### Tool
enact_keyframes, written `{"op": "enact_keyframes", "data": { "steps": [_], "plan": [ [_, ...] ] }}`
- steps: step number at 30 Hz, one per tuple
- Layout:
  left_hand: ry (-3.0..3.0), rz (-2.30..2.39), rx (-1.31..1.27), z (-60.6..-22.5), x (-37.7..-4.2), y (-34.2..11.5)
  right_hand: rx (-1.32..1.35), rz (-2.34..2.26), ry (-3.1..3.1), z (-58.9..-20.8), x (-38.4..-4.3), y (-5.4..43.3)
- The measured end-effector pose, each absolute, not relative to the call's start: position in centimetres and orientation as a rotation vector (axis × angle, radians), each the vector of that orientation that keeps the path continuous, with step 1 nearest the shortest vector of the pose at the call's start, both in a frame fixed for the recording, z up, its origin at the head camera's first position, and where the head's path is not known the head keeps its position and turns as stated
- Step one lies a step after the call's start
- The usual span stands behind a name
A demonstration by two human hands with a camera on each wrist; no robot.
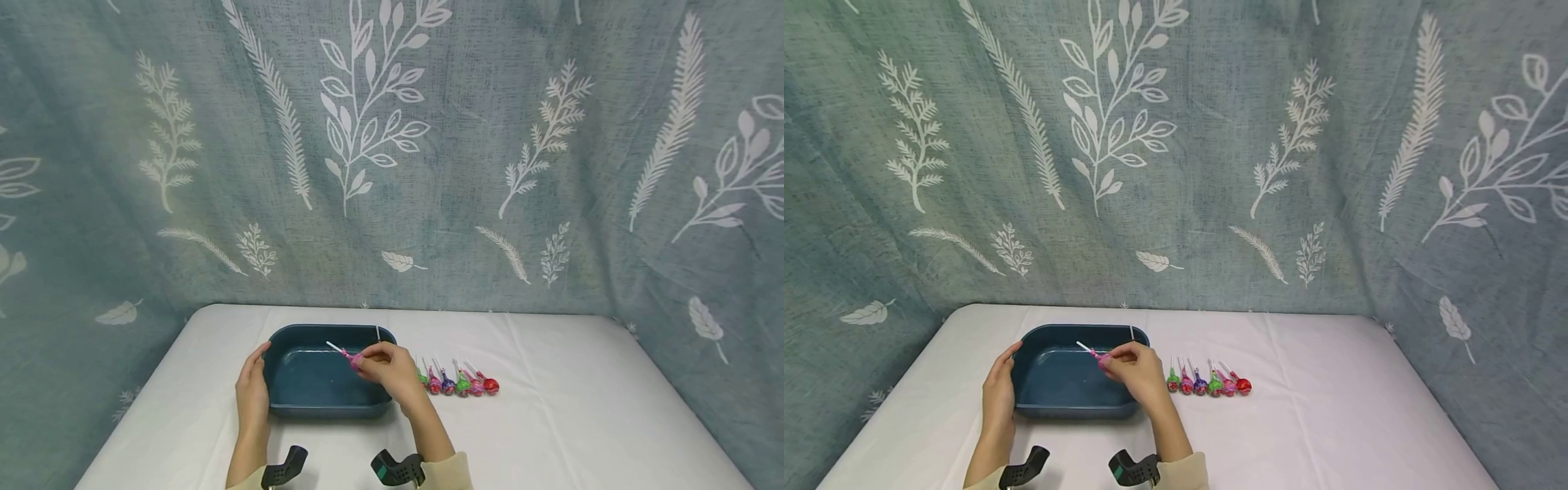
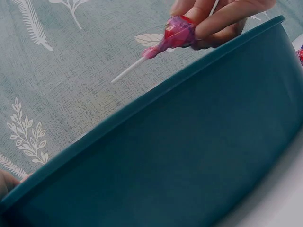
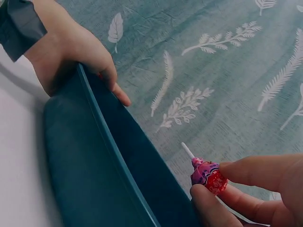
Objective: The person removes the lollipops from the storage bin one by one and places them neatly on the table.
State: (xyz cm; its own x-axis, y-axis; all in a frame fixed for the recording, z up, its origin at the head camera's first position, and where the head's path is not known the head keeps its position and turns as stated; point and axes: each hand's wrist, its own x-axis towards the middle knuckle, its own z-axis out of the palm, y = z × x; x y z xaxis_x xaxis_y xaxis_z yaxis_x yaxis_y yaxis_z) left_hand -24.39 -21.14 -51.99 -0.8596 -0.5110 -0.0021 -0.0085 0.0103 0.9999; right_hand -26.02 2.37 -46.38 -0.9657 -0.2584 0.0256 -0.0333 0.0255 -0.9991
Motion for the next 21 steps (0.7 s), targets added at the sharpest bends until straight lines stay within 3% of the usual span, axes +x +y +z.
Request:
{"op": "enact_keyframes", "data": {
  "steps": [21],
  "plan": [
    [-1.938, -1.896, 0.533, -51.8, -24.3, -21.1, -0.096, -2.183, 2.116, -46.3, -25.8, 7.8]
  ]
}}
